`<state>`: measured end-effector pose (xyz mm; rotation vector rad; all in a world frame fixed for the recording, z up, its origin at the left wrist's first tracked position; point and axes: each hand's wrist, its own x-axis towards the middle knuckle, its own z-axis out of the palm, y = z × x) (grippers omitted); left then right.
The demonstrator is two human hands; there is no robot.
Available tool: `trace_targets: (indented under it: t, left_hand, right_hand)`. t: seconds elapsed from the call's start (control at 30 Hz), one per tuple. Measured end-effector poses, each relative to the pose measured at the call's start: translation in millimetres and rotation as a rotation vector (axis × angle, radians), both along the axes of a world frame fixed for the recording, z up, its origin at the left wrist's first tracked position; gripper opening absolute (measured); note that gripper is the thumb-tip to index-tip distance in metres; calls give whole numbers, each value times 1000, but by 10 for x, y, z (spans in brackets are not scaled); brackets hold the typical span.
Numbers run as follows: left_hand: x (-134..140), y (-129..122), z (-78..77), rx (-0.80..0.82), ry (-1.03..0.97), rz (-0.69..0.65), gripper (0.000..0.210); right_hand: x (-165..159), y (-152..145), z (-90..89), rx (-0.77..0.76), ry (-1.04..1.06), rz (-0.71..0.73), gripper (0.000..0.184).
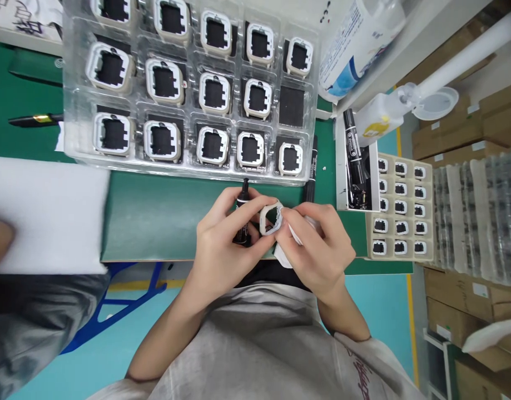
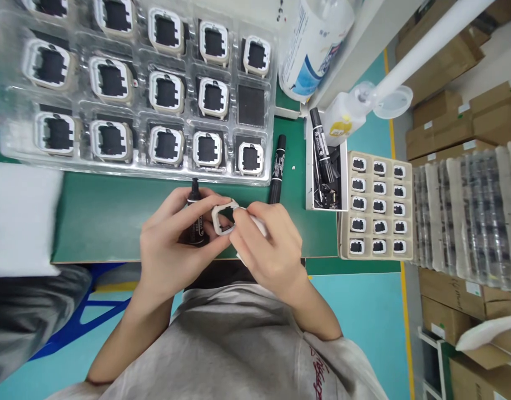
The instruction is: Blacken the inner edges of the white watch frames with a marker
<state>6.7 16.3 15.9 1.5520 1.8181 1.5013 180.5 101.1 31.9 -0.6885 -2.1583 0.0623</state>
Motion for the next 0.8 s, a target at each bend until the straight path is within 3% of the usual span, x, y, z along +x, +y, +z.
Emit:
trace_targets:
  t: [0.63, 0.8]
  left_hand:
    - [4, -8, 2, 20, -16, 7, 34]
    - [-7, -13, -8, 31, -152, -19, 43]
  right_hand:
    - [30, 42, -4, -33, 11, 69, 30]
    - [212, 140, 61, -19, 124, -48, 24]
